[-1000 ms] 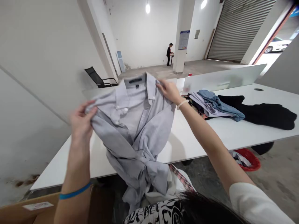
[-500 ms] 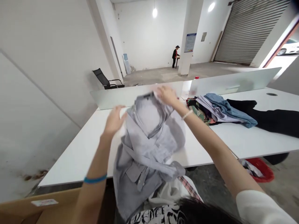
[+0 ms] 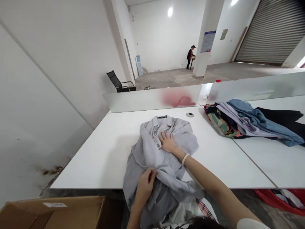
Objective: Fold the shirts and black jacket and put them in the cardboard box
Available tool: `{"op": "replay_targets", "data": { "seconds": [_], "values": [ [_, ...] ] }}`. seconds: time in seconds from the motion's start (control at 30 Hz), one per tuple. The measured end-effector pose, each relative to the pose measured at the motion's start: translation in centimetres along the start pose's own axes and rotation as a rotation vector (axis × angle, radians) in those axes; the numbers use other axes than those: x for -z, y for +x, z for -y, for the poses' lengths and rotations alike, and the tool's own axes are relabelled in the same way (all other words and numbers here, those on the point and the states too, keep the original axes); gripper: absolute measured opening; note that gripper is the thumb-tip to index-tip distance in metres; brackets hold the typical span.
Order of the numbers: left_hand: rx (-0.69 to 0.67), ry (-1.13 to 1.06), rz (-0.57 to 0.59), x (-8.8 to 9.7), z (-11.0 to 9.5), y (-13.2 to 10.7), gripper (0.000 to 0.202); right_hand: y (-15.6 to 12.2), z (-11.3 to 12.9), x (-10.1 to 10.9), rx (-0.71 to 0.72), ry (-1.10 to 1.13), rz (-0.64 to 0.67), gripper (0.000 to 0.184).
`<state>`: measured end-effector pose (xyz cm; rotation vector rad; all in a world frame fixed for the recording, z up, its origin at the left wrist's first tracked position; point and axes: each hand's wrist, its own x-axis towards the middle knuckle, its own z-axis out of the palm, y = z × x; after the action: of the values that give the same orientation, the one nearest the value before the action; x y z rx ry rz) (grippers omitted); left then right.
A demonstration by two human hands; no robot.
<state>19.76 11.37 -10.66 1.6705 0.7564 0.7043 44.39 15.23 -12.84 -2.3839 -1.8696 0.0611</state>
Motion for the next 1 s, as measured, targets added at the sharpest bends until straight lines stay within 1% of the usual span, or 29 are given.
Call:
{"op": "replay_targets", "data": {
  "seconds": [0.03,0.1,0.13,0.2,0.23,0.27,0.3,0.33,0.37,0.4,0.43,0.5,0.57,0.63,0.7,0.77,0.83,0.9,0.93,1.0],
  "values": [
    [0.044,-0.239,-0.112,1.0,0.1,0.8,0.017,0.3,-0.2,-0.1,0.003,-0.001,-0.003,0.055],
    [0.095,-0.63,-0.345,4.0,0.3,2.5,0.018,0.8,-0.8,-0.2,0.007,-0.003,-0.009,0.055],
    [0.084,-0.711,-0.43,6.0,0.3,3.1,0.018,0.9,-1.0,-0.3,0.007,-0.004,-0.015,0.055],
    [0.076,-0.81,-0.537,10.3,0.4,3.8,0.023,1.3,-1.4,-0.4,0.008,-0.003,-0.033,0.053],
    [0.081,-0.874,-0.599,12.3,0.5,3.8,0.03,1.4,-1.6,-0.4,0.009,0.0,-0.044,0.053],
    [0.086,-1.001,-0.711,14.1,0.6,3.4,0.039,1.6,-1.8,-0.4,0.011,0.005,-0.057,0.052],
    [0.096,-1.068,-0.78,15.6,0.8,2.8,0.045,1.8,-1.9,-0.5,0.015,0.013,-0.071,0.051],
    [0.114,-1.112,-0.834,16.5,1.1,2.0,0.046,2.0,-2.1,-0.5,0.02,0.023,-0.085,0.05],
    [0.139,-1.115,-0.867,17.1,1.4,1.1,0.042,2.2,-2.3,-0.5,0.027,0.037,-0.1,0.049],
    [0.165,-1.069,-0.877,17.2,1.9,0.2,0.036,2.4,-2.5,-0.5,0.037,0.052,-0.115,0.048],
    [0.19,-0.996,-0.879,16.9,2.3,-0.7,0.029,2.5,-2.7,-0.5,0.048,0.07,-0.13,0.047],
    [0.238,-0.797,-0.867,15.4,3.2,-2.2,0.021,2.8,-3.1,-0.3,0.072,0.111,-0.16,0.045],
    [0.28,-0.542,-0.824,13.1,3.7,-3.5,0.026,2.9,-3.4,0.1,0.092,0.157,-0.196,0.043],
    [0.295,-0.233,-0.725,10.6,3.7,-4.6,0.034,2.6,-3.4,0.6,0.106,0.2,-0.244,0.042],
    [0.273,0.059,-0.599,8.2,3.2,-5.7,0.042,1.9,-2.8,1.2,0.124,0.235,-0.296,0.04],
    [0.249,0.25,-0.49,6.2,2.5,-6.7,0.049,0.3,-1.8,1.8,0.159,0.262,-0.331,0.04],
    [0.258,0.329,-0.428,4.8,2.0,-7.5,0.054,-2.1,-0.4,2.2,0.222,0.281,-0.339,0.038],
    [0.307,0.368,-0.399,4.1,2.0,-8.0,0.058,-5.3,1.1,2.1,0.326,0.325,-0.293,0.039],
    [0.342,0.376,-0.396,4.0,2.2,-8.3,0.059,-7.0,1.7,2.0,0.38,0.346,-0.245,0.045],
    [0.415,0.355,-0.402,4.0,2.8,-8.6,0.062,-10.1,2.7,1.6,0.454,0.367,-0.127,0.065]
  ]
}}
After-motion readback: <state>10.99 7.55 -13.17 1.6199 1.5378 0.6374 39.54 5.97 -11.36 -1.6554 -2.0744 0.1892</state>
